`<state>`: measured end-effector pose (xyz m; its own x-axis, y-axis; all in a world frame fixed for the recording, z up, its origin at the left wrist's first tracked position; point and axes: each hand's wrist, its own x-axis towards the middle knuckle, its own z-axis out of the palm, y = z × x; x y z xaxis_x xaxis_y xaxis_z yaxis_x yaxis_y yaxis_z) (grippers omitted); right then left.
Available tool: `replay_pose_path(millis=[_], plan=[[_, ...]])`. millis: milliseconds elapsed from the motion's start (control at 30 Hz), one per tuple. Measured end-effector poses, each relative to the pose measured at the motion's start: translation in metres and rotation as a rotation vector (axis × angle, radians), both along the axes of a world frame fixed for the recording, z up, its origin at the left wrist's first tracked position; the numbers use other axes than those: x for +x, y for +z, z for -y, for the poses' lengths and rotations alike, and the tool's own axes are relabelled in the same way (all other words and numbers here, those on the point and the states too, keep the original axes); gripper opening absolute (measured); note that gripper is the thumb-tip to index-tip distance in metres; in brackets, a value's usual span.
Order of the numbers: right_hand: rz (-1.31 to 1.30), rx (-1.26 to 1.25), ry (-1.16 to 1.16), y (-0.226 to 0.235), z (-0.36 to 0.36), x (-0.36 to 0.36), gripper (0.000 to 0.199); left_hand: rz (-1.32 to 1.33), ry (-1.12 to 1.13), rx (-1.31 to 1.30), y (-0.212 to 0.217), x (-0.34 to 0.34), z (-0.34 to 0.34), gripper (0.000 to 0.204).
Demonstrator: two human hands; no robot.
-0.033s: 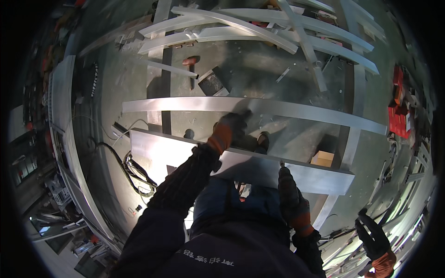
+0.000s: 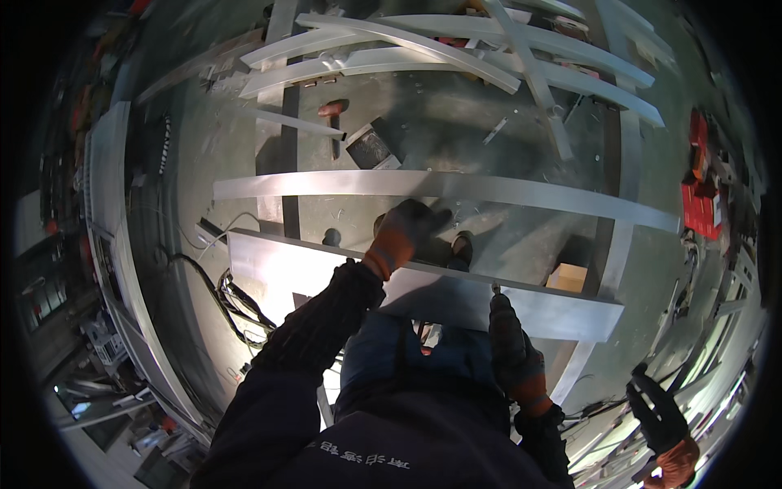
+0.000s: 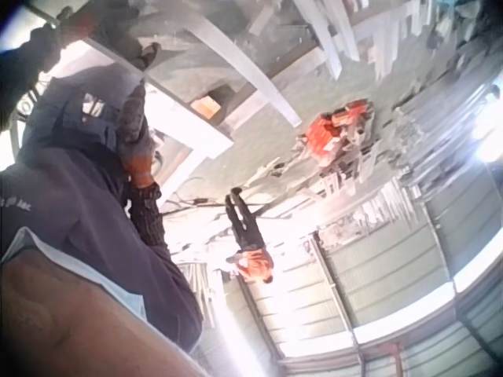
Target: The person uses a cordless drill to create multiple holes in a long metal sheet. They adjust the drill bit and reposition the sheet as needed while working in a workshop environment.
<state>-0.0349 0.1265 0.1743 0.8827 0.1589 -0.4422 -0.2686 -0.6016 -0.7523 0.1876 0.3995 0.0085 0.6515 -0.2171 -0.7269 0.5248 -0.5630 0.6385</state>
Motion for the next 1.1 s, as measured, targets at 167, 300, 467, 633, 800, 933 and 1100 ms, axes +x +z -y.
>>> replay_pose_path(millis=[167,300,467,633,800,933,1100], plan=[[-0.028,-0.062,0.045,-0.019,0.014,-0.014,0.057,0.967,-0.628,0.557,0.032,0.041,0.033,0.111],[-0.089,-0.039,-0.031,-0.021,0.018,-0.037,0.062,0.772,-0.754,0.500,-0.010,0.067,0.033,0.071],[-0.085,0.076,-0.236,-0.019,0.015,-0.038,0.063,0.515,-0.940,0.406,-0.002,0.082,0.039,0.083],[-0.129,-0.004,-0.228,-0.016,0.013,-0.051,0.065,0.355,-0.993,0.188,-0.007,0.082,0.029,0.093],[-0.203,0.106,-0.248,-0.003,0.011,-0.041,0.067,-0.307,-0.689,-0.273,-0.078,0.107,0.017,0.085],[-0.173,-0.017,-0.184,-0.010,0.020,-0.046,0.060,0.095,-1.000,0.098,-0.094,0.121,0.046,0.114],[-0.170,0.021,-0.111,0.000,0.013,-0.008,0.056,0.357,-0.369,0.125,-0.105,0.109,-0.002,0.088]])
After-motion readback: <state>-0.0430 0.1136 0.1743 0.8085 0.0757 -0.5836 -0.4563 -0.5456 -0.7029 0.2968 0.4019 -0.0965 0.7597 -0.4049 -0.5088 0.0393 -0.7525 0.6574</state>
